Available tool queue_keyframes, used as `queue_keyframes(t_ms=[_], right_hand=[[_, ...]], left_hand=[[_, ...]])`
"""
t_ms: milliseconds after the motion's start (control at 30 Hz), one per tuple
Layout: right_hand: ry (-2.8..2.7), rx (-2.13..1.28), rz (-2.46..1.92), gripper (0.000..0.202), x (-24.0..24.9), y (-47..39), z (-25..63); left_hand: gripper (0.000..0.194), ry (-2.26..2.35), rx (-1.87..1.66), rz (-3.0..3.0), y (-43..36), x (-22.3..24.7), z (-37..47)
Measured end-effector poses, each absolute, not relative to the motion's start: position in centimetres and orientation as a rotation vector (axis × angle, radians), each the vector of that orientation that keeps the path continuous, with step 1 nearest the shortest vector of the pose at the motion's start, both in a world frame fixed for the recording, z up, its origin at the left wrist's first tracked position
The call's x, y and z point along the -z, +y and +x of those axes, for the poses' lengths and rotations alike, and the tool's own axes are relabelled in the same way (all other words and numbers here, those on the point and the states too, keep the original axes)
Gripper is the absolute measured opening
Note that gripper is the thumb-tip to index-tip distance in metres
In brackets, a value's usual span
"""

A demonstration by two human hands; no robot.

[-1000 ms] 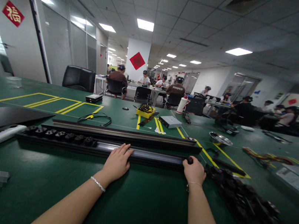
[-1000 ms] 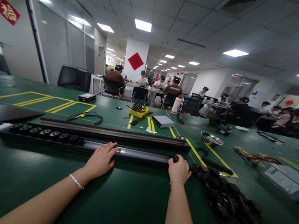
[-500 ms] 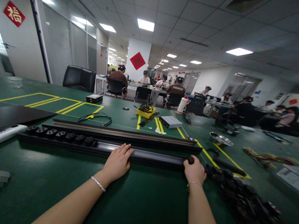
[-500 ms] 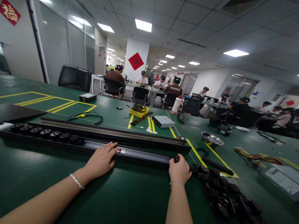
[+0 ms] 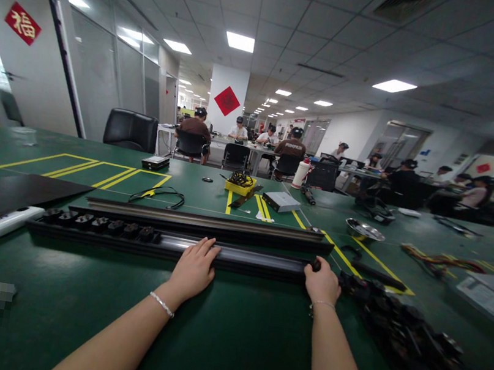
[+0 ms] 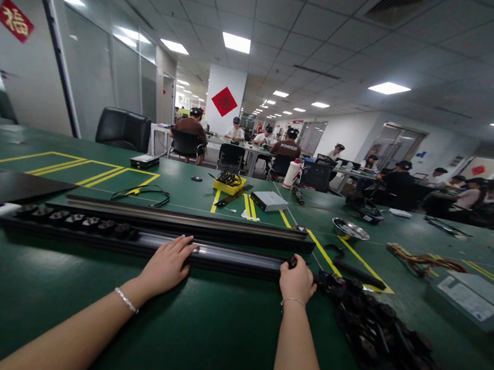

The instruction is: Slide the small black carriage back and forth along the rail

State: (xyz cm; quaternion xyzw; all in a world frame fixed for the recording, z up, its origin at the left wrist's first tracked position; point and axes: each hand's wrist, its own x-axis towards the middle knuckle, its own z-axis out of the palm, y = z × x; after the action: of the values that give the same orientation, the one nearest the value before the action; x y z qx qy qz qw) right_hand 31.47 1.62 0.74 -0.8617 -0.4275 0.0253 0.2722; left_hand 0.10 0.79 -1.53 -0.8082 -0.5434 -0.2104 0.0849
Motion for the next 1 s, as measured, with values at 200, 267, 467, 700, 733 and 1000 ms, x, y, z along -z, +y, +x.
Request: queue_keyframes(t_ms=[200,267,467,700,733,1000], right_hand=[[-1.216,-0.029,-2.314,0.044,0.0,2.0,32.6],[-1.224,-0.032,-2.324,0.043,0.2,2.0,32.9],[-1.245,-0.057,-2.338,0.043,0.0,1.9,33.1],[-1.196,-0.087,-2.367,0.043,-0.4,1.8,33.3],[-1.192,-0.085,-2.37,0.044,-0.5,1.8,33.3],[-1.181,-0.12,-2.383,0.046,-0.5,1.9,33.5]], left_hand=[[0.048,-1.627,0.641,-2.41,0.8,1.5,0.1],[0.048,-1.629,0.636,-2.414,0.8,1.5,0.2],[0.048,-1.635,0.607,-2.418,0.7,1.3,0.1],[0.048,-1.633,0.615,-2.415,0.7,1.3,0.1],[0.048,-1.629,0.618,-2.413,0.8,1.3,0.1],[0.047,-1.6,0.632,-2.411,0.8,1.5,-0.1]])
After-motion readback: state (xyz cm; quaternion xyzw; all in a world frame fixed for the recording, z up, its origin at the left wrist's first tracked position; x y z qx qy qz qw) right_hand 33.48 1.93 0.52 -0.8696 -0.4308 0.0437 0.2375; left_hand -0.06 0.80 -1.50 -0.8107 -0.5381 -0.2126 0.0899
